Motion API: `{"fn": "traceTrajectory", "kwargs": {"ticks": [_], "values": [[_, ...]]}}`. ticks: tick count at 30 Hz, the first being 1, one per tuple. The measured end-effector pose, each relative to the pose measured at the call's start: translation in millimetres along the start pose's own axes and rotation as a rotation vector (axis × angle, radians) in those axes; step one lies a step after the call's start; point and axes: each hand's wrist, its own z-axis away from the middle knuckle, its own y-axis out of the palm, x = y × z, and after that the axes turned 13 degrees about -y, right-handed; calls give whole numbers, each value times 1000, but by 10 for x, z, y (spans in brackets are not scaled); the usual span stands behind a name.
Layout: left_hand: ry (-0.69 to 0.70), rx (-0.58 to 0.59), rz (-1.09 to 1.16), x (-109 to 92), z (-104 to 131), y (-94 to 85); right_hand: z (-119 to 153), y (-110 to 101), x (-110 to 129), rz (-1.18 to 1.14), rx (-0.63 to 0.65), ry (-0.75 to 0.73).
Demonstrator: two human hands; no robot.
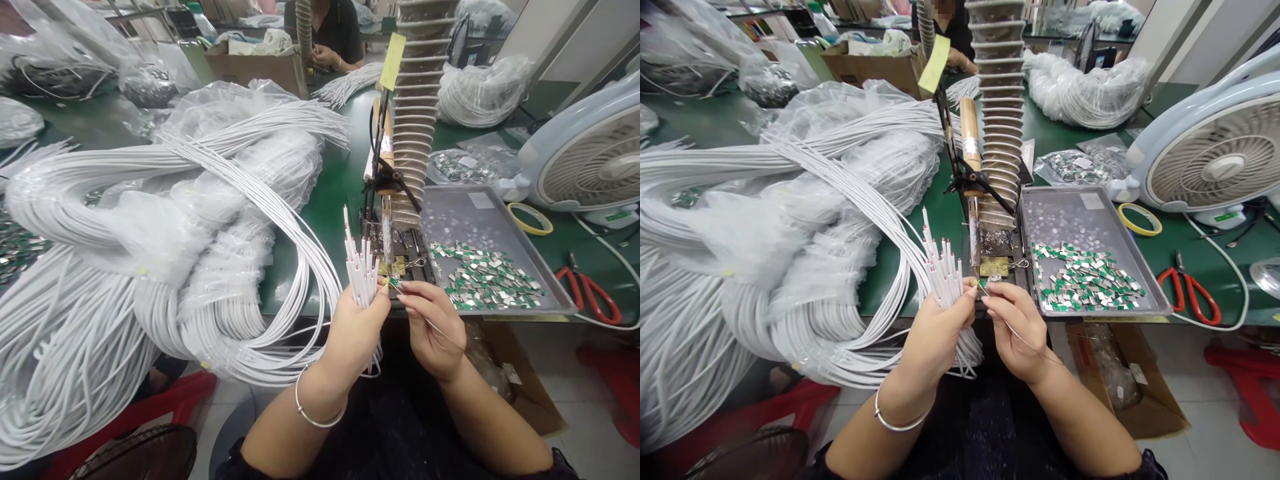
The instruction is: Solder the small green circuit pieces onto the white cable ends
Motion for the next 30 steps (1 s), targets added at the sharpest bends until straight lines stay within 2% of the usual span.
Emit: {"fn": "traceTrajectory", "kwargs": {"ticks": [10,30], "values": [[-9,-52,-24,-55,17,15,-75,6,3,35,-13,-18],[15,-40,-29,-45,36,-8,-67,17,22,34,-13,-10]]}}
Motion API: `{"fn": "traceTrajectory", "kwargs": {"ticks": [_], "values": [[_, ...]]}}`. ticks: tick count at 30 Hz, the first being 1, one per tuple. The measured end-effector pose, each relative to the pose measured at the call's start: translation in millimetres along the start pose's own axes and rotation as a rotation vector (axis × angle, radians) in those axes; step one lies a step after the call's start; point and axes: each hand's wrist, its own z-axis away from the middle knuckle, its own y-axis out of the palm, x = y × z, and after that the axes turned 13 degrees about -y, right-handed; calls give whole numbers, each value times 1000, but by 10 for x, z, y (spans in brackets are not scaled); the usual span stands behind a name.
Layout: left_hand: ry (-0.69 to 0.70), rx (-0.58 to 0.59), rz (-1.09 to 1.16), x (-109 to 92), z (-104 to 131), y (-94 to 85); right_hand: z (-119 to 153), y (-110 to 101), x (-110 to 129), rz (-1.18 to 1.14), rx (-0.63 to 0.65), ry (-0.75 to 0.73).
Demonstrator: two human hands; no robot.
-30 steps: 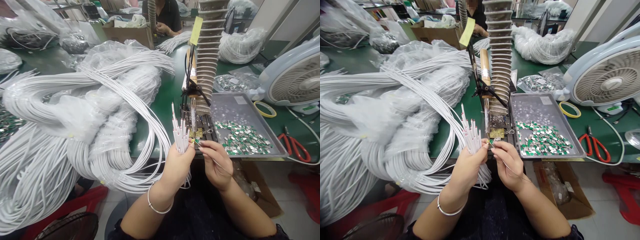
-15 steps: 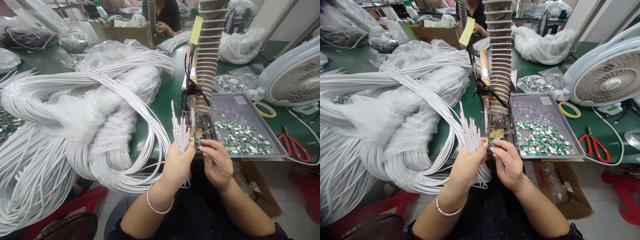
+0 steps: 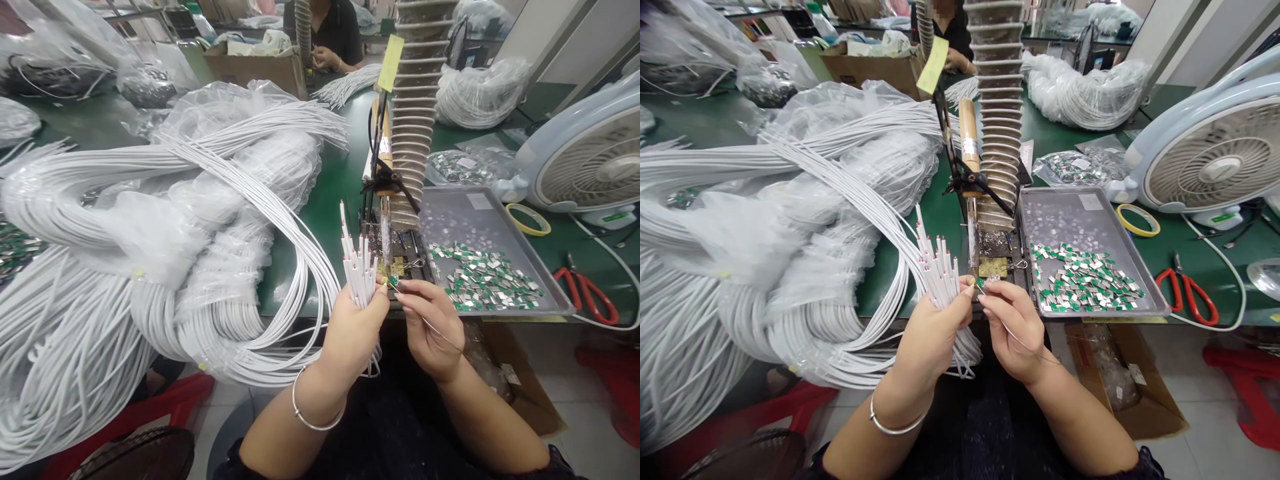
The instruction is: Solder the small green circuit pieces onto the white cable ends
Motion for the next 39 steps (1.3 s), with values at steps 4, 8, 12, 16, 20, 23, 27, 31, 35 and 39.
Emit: {"fn": "traceTrajectory", "kwargs": {"ticks": [4,8,12,16,20,23,27,31,35,39], "values": [[-11,9,-4,34,-12,-6,13,1,4,4,-2,8],[-2,2,-13,58,-20,-14,27,-1,5,-12,4,14],[1,25,-57,75,-20,-45,51,-17,11,-77,-5,41],[15,112,-128,81,-6,-90,58,-44,41,-74,-11,138],[84,180,-177,71,20,-127,24,-60,64,-60,111,248],[108,144,-231,62,33,-148,8,-57,55,-66,142,262],[101,120,-296,26,37,-168,16,-36,22,-4,79,152],[122,198,-328,-28,42,-170,22,-12,7,-31,75,61],[119,160,-347,-43,42,-139,60,10,27,-47,75,109],[90,99,-342,-43,26,-96,120,25,39,-45,-20,255]]}}
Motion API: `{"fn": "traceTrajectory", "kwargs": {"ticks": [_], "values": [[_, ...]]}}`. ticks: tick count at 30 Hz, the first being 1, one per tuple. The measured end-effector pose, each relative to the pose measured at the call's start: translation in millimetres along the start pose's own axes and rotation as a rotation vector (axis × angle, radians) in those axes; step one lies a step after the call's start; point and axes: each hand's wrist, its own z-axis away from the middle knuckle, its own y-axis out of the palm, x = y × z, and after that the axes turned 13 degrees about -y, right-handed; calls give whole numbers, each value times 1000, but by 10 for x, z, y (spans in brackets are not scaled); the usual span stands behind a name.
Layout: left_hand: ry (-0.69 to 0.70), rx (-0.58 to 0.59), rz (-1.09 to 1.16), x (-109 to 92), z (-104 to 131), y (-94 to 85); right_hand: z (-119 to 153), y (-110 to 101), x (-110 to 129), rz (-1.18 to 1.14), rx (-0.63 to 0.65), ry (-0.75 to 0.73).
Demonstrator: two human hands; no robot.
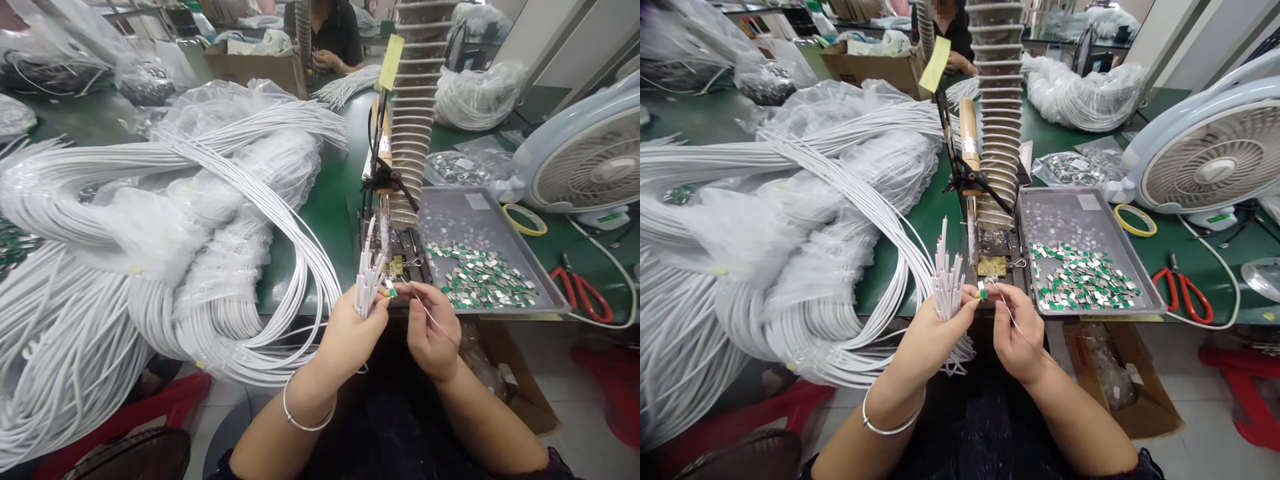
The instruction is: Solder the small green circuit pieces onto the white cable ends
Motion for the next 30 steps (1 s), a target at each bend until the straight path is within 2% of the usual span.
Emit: {"fn": "traceTrajectory", "kwargs": {"ticks": [2,6,11,30], "values": [[1,-25,1,-8,-10,11,9,0,-12,-23,-25,8],[21,-70,-20,-30,-28,17,-21,-2,-38,-87,-25,-69],[33,-121,-67,-75,-43,25,-69,7,-43,-71,-13,-100],[34,-149,-124,-147,-44,4,-109,70,-60,-84,-30,-123]]}}
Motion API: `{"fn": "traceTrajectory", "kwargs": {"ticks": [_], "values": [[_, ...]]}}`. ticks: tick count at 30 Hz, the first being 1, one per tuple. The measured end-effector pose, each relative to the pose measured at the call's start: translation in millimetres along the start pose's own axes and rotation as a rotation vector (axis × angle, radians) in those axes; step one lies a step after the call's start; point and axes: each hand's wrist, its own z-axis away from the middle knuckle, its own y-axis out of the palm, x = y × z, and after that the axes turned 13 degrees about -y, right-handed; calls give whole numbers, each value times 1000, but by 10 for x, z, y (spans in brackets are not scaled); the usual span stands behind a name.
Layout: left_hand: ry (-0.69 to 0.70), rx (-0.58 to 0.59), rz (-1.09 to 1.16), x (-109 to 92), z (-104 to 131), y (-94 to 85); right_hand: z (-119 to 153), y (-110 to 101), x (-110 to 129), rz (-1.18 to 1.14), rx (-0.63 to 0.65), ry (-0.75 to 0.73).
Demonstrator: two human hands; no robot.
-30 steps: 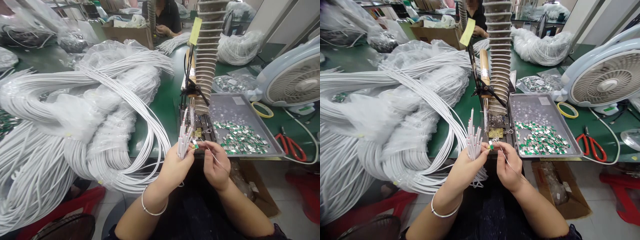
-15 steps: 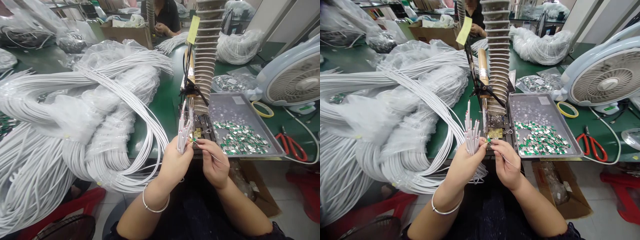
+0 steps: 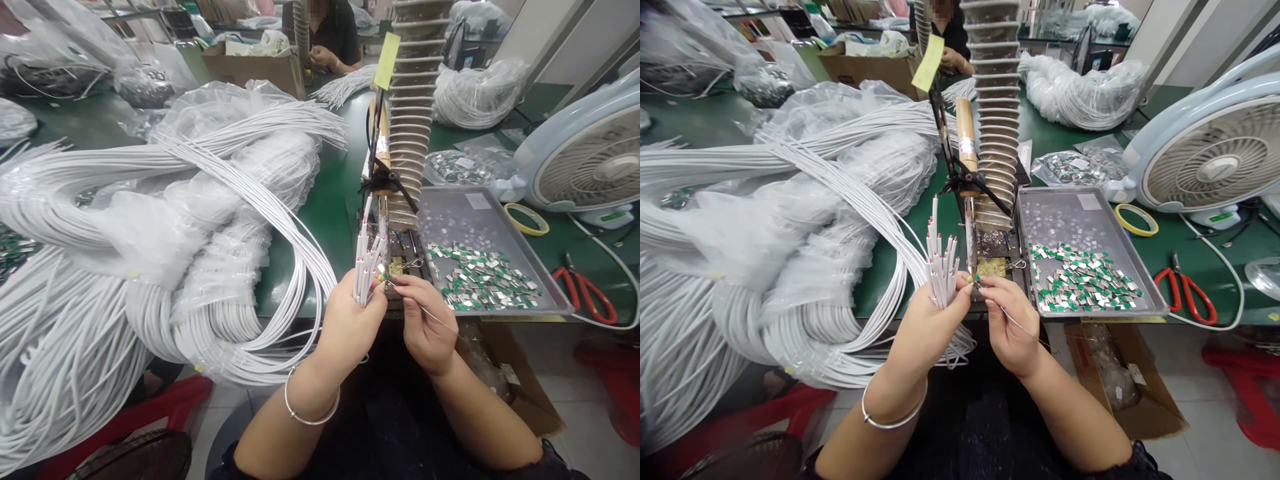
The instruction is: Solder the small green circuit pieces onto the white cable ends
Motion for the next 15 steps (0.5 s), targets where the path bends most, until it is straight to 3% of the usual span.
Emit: {"fn": "traceTrajectory", "kwargs": {"ticks": [15], "values": [[43,23,29,16,28,-12,-28,-8,30,22,15,-12]]}}
